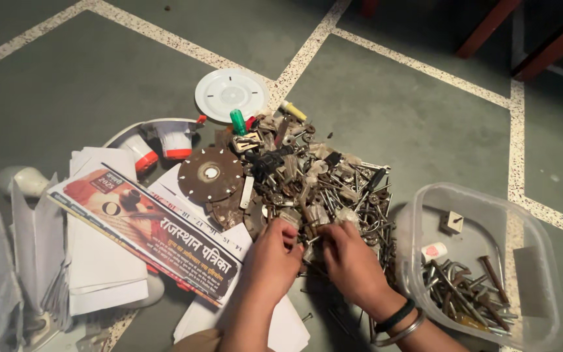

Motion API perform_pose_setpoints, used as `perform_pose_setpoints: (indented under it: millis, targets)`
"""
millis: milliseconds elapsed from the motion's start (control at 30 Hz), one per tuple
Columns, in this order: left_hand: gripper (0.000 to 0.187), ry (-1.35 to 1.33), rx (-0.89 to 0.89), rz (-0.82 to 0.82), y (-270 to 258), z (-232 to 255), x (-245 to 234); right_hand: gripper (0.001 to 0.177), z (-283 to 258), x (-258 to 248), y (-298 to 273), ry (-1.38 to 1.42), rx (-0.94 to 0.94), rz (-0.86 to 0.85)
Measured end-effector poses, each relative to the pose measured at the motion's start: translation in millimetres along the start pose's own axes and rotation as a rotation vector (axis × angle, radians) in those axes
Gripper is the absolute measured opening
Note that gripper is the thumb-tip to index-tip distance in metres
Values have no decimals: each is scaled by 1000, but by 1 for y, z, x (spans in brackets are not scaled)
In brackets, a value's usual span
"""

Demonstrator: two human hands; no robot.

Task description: The person sits on the floor and sorts a mixed pile of metal hardware, picking up items like bolts, screws, and washers and placing them into a clear plastic container. The person handles the items one by one or in small groups, separating them from the larger pile.

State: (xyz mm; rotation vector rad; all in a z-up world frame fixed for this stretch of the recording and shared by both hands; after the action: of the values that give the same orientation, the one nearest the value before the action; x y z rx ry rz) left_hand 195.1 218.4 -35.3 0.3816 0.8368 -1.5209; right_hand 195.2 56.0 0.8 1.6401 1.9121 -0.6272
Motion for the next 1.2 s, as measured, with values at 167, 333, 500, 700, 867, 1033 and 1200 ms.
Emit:
perform_pose_setpoints:
  millis: [167,333,500,700,867,1033,1200]
  targets:
    - [32,29,62,89,1,-3,-1,41,5,3,-12,-45,-1,-8]
    - [42,194,21,-25,-4,-5,8,45,3,6,-15,-54,-69,-14]
    - [43,271,-16,-69,-10,1,2,31,24,11,-10,-8,45,-61]
    - [25,225,-8,-46,-14,12,-8,25,30,-1,-25,190,16,-31]
    - [25,83,79,72,-16,29,-26,27,62,-12,-45,447,347,19]
    - [27,39,151,7,-20,43,-22,31,59,-13,-47,756,397,5]
    - [57,67,132,-24,-22,44,-22,30,38,-3,-49,836,347,-124]
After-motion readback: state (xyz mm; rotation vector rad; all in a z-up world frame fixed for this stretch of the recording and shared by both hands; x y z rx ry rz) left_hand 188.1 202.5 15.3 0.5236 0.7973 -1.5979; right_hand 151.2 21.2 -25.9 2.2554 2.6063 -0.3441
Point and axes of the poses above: each hand's wrist, its own y-axis towards the middle knuckle, its own x-axis out of the palm, z = x × y, the point moved 10 cm from there along y, towards the middle knuckle, and after that the axes turned 15 degrees about y, right-handed, at the moved point
